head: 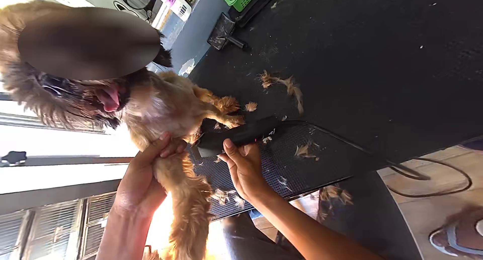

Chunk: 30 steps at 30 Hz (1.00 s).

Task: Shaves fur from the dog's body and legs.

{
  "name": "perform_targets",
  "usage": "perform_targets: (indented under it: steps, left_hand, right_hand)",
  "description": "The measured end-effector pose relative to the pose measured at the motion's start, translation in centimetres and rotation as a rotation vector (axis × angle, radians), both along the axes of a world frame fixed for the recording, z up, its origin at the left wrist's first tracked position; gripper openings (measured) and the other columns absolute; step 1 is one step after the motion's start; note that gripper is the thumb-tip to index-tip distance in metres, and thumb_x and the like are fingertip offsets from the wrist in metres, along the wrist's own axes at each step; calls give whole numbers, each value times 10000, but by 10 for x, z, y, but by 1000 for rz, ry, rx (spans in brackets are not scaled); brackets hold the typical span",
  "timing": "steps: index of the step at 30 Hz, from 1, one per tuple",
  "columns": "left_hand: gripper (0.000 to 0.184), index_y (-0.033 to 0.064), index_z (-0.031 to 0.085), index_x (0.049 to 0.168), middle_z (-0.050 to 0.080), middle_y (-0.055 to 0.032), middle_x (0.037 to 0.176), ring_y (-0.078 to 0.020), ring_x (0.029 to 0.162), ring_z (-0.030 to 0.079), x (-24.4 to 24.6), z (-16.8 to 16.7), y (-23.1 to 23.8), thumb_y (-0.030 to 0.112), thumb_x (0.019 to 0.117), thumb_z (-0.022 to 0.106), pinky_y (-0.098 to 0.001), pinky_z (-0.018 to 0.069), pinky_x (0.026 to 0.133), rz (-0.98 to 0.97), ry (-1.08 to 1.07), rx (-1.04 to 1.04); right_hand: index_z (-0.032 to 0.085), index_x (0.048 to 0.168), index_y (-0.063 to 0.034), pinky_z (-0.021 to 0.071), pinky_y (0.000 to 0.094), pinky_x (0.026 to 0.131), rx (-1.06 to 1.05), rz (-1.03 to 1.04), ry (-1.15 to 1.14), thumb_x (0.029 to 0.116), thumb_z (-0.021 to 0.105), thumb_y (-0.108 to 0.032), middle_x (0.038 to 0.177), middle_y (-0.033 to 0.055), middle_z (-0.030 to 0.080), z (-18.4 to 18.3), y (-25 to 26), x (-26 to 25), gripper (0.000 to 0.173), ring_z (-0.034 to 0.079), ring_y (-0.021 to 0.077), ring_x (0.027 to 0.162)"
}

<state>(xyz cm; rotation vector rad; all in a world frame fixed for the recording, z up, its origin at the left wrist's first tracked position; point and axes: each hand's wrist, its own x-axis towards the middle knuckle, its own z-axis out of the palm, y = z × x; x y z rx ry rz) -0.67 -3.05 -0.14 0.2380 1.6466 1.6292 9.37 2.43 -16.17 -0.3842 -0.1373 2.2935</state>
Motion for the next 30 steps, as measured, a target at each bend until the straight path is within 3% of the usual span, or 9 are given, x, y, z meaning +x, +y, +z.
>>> perform_targets:
  steps: [7, 14, 17, 19, 23, 25, 28, 30]
  left_hand:
    - [206, 126, 628, 930, 574, 9, 792, -76, 766, 612, -6, -2, 8, 201, 1068, 494, -220, 555, 754, 0, 92, 2]
    - [260, 156, 628, 911, 575, 26, 775, -70, 779, 612, -22, 0, 6, 242, 1081, 450, -216, 550, 774, -114, 129, 5]
    - [316, 123, 627, 881, 577, -2, 795, -104, 807, 617, -23, -3, 2, 268, 1091, 440, -259, 556, 797, -151, 14, 88]
    - [340, 107, 627, 898, 571, -14, 829, -135, 837, 613, -25, -7, -4, 303, 1092, 429, -294, 549, 814, -157, -140, 179]
    - [297, 108, 610, 957, 542, 11, 778, -97, 752, 586, -26, -6, 5, 287, 1098, 420, -238, 537, 774, -186, -185, 254]
    - [285, 120, 624, 987, 553, 25, 741, -77, 716, 607, -20, -5, 6, 304, 1101, 439, -235, 565, 764, -220, -133, 228]
    - [291, 138, 625, 950, 511, 45, 648, -59, 605, 579, -11, -10, 16, 362, 1080, 492, -236, 577, 709, -242, -140, 159]
    - [309, 131, 615, 922, 488, 41, 645, -69, 587, 556, -12, -14, 22, 365, 1079, 488, -235, 570, 699, -247, -218, 178]
  right_hand:
    - [552, 1292, -117, 593, 413, 932, -75, 69, 131, 927, 760, -144, 1149, 95, 674, 18, -10, -20, 421, 702, 206, 1026]
    - [576, 1229, -76, 621, 395, 847, 14, 310, 308, 1016, 625, -142, 1117, 104, 682, 15, 15, -22, 229, 721, 205, 955]
    - [582, 1259, -115, 623, 361, 800, 143, 429, 348, 1032, 602, -219, 1120, 82, 691, 21, 25, -15, 250, 721, 181, 931]
    - [576, 1263, -104, 628, 354, 795, 220, 438, 370, 1029, 602, -183, 1096, 85, 687, 26, 29, -9, 248, 720, 175, 918]
    - [575, 1254, -61, 611, 349, 815, 485, 342, 331, 989, 680, -201, 1050, 81, 682, 30, 29, 11, 318, 693, 153, 920]
    - [536, 1292, -44, 616, 352, 852, 618, 320, 324, 951, 732, -225, 1063, 75, 698, 34, 32, 30, 433, 702, 154, 966]
    - [538, 1296, -42, 622, 355, 874, 733, 295, 321, 931, 760, -291, 1071, 77, 720, 40, 51, 58, 495, 718, 166, 990]
    - [555, 1279, -67, 636, 336, 853, 826, 143, 150, 934, 757, -280, 1061, 56, 725, 51, 68, 72, 453, 724, 157, 964]
